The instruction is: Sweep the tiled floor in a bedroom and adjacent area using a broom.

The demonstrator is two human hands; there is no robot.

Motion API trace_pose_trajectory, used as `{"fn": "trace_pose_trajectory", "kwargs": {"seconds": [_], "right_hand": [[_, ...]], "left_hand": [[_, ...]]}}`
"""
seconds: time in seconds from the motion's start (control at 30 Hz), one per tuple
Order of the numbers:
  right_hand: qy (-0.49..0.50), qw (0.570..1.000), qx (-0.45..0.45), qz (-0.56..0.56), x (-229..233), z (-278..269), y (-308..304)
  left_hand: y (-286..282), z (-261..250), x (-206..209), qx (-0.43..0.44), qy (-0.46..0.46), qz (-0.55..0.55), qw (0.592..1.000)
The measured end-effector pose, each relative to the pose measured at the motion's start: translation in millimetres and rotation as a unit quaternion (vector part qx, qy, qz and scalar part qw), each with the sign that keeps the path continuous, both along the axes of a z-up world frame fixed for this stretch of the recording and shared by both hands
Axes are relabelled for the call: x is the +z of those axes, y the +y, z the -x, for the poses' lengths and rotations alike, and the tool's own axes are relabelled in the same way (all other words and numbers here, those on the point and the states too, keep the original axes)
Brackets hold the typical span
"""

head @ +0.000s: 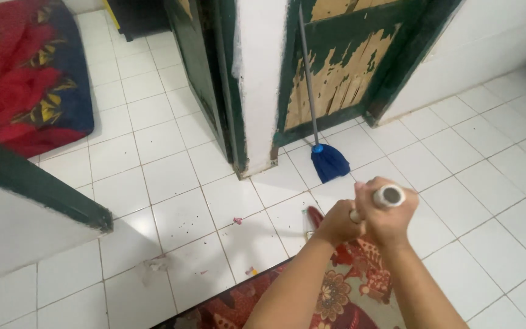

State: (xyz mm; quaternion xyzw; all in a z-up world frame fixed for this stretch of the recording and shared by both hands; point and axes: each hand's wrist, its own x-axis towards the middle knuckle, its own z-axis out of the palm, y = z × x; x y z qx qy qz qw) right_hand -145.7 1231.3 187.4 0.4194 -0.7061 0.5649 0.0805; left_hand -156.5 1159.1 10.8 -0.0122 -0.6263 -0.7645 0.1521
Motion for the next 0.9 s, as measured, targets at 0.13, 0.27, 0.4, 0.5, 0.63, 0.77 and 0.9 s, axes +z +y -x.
{"fn": "trace_pose_trajectory", "kwargs": {"seconds": [0.13,0.27,0.4,0.5,0.63,0.77,0.9], "right_hand": [[-0.146,0.974,0.026,0.169,57,20,5],[-0.201,0.939,0.021,0.278,86,63,19],[-0.192,0.934,-0.004,0.301,128,113,63],[-0.147,0.960,-0.064,0.228,173,135,91],[-0.096,0.973,-0.003,0.211,200,170,103],[-0.039,0.989,0.006,0.144,156,254,85],[-0.060,0.997,-0.038,-0.008,33,355,60]], "left_hand": [[3,0,70,0.101,-0.090,0.188,0.973],[9,34,107,0.126,-0.139,0.251,0.950],[44,71,154,0.125,-0.132,0.293,0.939],[69,107,184,0.182,-0.043,0.312,0.931],[83,175,200,0.218,0.078,0.296,0.927],[66,287,163,0.178,0.198,0.271,0.925],[41,408,36,0.004,0.253,0.174,0.952]]}}
